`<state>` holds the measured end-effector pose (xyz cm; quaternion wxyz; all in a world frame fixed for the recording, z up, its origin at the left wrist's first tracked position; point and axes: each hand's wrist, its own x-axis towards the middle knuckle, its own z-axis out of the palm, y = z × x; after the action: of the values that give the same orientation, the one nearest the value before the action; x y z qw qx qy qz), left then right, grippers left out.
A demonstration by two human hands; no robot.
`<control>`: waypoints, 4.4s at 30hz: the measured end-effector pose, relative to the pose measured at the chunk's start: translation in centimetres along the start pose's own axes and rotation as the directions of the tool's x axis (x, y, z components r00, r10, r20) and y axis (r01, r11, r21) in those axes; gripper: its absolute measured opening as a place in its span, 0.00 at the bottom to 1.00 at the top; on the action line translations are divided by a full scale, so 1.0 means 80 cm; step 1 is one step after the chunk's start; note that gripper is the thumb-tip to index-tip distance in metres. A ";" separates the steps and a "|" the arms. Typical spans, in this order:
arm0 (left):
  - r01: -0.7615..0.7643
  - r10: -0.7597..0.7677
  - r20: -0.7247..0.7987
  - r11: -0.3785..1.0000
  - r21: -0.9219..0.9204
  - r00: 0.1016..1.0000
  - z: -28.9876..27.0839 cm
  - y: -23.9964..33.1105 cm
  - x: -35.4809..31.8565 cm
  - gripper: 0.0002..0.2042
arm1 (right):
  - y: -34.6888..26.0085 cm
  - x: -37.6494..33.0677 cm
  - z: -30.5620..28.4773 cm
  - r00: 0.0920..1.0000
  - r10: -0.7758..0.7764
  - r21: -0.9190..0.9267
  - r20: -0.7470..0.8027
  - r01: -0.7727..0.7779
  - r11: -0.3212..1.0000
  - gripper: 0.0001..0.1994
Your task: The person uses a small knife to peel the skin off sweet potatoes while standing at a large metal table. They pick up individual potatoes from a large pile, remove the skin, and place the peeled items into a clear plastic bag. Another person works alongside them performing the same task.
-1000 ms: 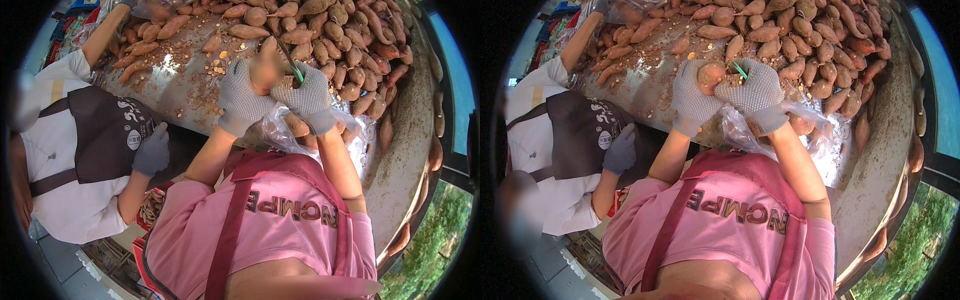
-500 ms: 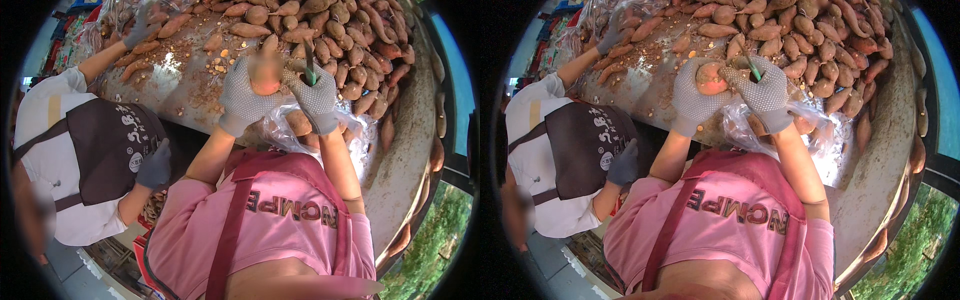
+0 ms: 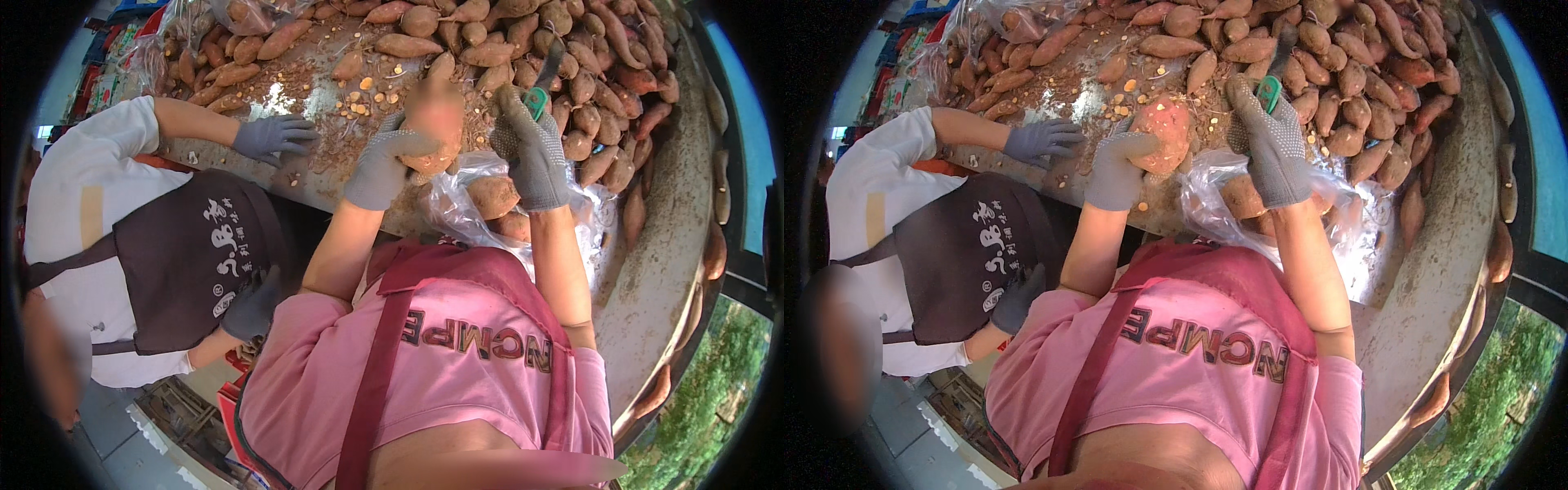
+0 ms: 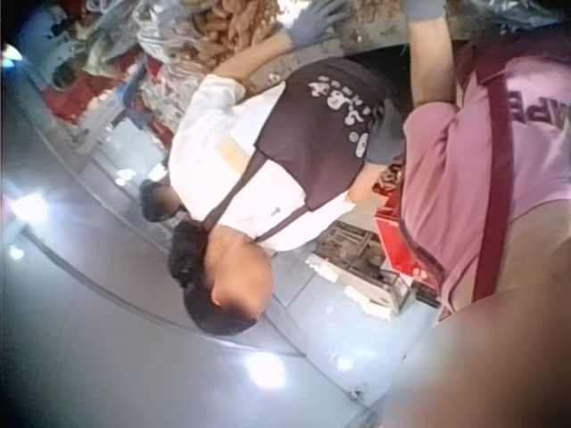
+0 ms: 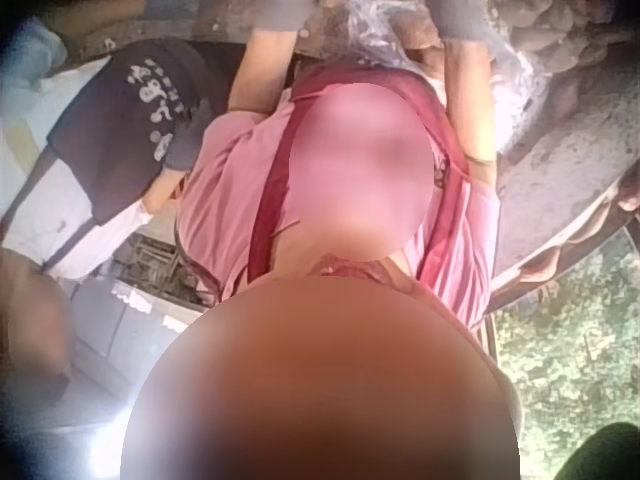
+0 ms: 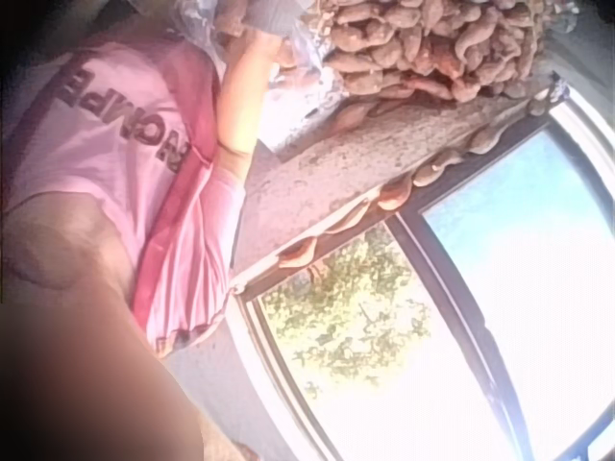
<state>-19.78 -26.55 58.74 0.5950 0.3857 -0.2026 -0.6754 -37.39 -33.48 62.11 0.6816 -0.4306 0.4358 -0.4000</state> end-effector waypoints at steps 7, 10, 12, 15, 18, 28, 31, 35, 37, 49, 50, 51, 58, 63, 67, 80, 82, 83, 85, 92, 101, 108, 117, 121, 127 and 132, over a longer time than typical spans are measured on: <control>-0.157 0.150 -0.067 0.982 -0.109 0.986 0.003 0.004 0.009 0.20 | 0.019 0.013 -0.014 0.819 -0.550 -0.625 0.163 0.517 0.585 0.10; -0.195 0.170 -0.142 0.962 -0.190 0.975 0.016 0.010 0.010 0.18 | 0.020 0.009 -0.016 0.714 -0.637 -0.726 0.290 0.598 0.340 0.10; -0.183 0.149 -0.162 0.958 -0.222 0.976 0.019 0.012 0.012 0.18 | 0.025 0.012 -0.020 0.696 -0.647 -0.744 0.311 0.602 0.290 0.11; -0.163 0.130 -0.158 0.962 -0.220 0.979 0.009 0.009 0.020 0.17 | 0.029 0.010 -0.020 0.792 -0.562 -0.715 0.238 0.534 0.451 0.11; -0.135 0.109 -0.121 0.962 -0.236 0.987 -0.004 0.002 0.028 0.18 | 0.033 0.009 -0.020 0.762 -0.580 -0.740 0.288 0.562 0.370 0.12; -0.219 0.209 -0.175 0.975 -0.039 0.962 -0.012 -0.005 0.028 0.19 | 0.044 0.013 -0.020 0.781 -0.547 -0.705 0.301 0.569 0.423 0.12; -0.143 0.095 -0.150 0.926 -0.350 0.984 -0.032 -0.016 0.025 0.14 | 0.045 0.011 -0.021 0.854 -0.446 -0.722 0.268 0.484 0.494 0.12; -0.263 0.272 -0.159 0.962 0.075 0.949 -0.089 -0.039 -0.023 0.09 | 0.052 0.012 -0.044 0.883 -0.413 -0.708 0.223 0.438 0.554 0.15; -0.140 0.197 -0.200 0.953 0.268 0.960 -0.119 -0.065 -0.068 0.09 | 0.062 0.018 -0.068 0.886 -0.426 -0.709 0.181 0.418 0.568 0.17; -0.370 -0.354 -0.745 0.698 -0.613 0.566 -0.305 -0.462 -0.323 0.13 | 0.065 -0.007 -0.029 0.941 -0.303 -0.597 0.153 0.332 0.730 0.20; -0.410 -0.328 -0.725 0.653 -0.637 0.606 -0.298 -0.473 -0.333 0.14 | 0.065 -0.007 -0.028 0.940 -0.294 -0.588 0.173 0.338 0.735 0.20; -0.448 -0.294 -0.707 0.605 -0.658 0.643 -0.287 -0.476 -0.337 0.15 | 0.067 -0.001 -0.032 0.938 -0.287 -0.576 0.195 0.346 0.740 0.20; -0.584 -0.126 -0.750 0.549 -0.598 0.649 -0.330 -0.469 -0.367 0.17 | 0.076 0.008 -0.029 0.939 -0.218 -0.598 0.267 0.338 0.726 0.18; -0.921 0.448 -0.890 0.375 0.101 0.085 -0.497 -0.305 -0.513 0.12 | 0.064 -0.009 -0.017 0.922 -0.228 -0.552 0.313 0.371 0.747 0.17; -0.614 0.319 -0.914 0.678 0.404 -0.249 -0.514 -0.101 -0.566 0.12 | 0.063 -0.017 -0.019 0.938 -0.241 -0.583 0.249 0.344 0.736 0.16; 0.328 0.030 -0.854 0.916 0.231 0.519 -0.297 -0.345 -0.265 0.08 | 0.078 -0.015 -0.062 0.920 -0.367 -0.387 0.137 0.390 0.835 0.13; 0.366 0.332 -0.665 0.632 0.683 0.669 -0.292 -0.316 -0.239 0.09 | 0.052 -0.020 -0.059 0.901 -0.351 -0.516 0.256 0.434 0.739 0.11; 0.305 0.382 -0.561 0.553 0.775 0.734 -0.283 -0.292 -0.220 0.09 | 0.051 -0.021 -0.056 0.927 -0.340 -0.484 0.158 0.373 0.792 0.12; 0.161 0.398 -0.399 0.512 0.844 0.826 -0.248 -0.230 -0.188 0.09 | 0.051 -0.025 -0.066 0.944 -0.321 -0.474 0.076 0.318 0.821 0.12; -0.332 0.509 -0.031 0.604 0.725 0.860 -0.097 -0.143 -0.033 0.05 | 0.083 -0.040 -0.109 0.966 -0.251 -0.408 -0.060 0.206 0.889 0.12; 0.101 0.639 -0.203 0.193 0.976 0.742 -0.076 -0.088 0.199 0.22 | 0.115 -0.074 -0.132 0.976 -0.164 -0.363 -0.147 0.101 0.926 0.10; 0.130 0.479 -0.053 -0.129 0.983 0.876 -0.118 -0.125 0.293 0.28 | 0.112 -0.078 -0.131 0.986 -0.153 -0.431 -0.068 0.109 0.895 0.11; -0.319 0.342 -0.070 0.921 0.224 0.937 -0.113 -0.148 0.180 0.20 | 0.108 -0.070 -0.153 0.974 -0.212 -0.397 -0.081 0.164 0.903 0.13; -0.120 0.125 0.026 0.981 -0.154 0.992 -0.086 -0.138 0.077 0.18 | 0.091 -0.066 -0.137 0.974 -0.223 -0.552 -0.028 0.171 0.816 0.13; -0.121 0.123 0.025 0.884 0.452 0.992 -0.139 -0.166 -0.124 0.21 | 0.087 -0.061 -0.142 0.994 -0.106 -0.583 -0.026 0.071 0.809 0.16; 0.076 -0.323 -0.386 0.842 -0.534 0.864 -0.240 -0.308 -0.307 0.05 | 0.075 -0.049 -0.122 0.990 -0.080 -0.601 0.116 0.134 0.788 0.15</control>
<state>-21.28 5.78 35.67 0.6290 0.3864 0.1702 -0.6527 -46.74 -30.34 55.06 0.5014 -0.6670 0.4866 -0.2585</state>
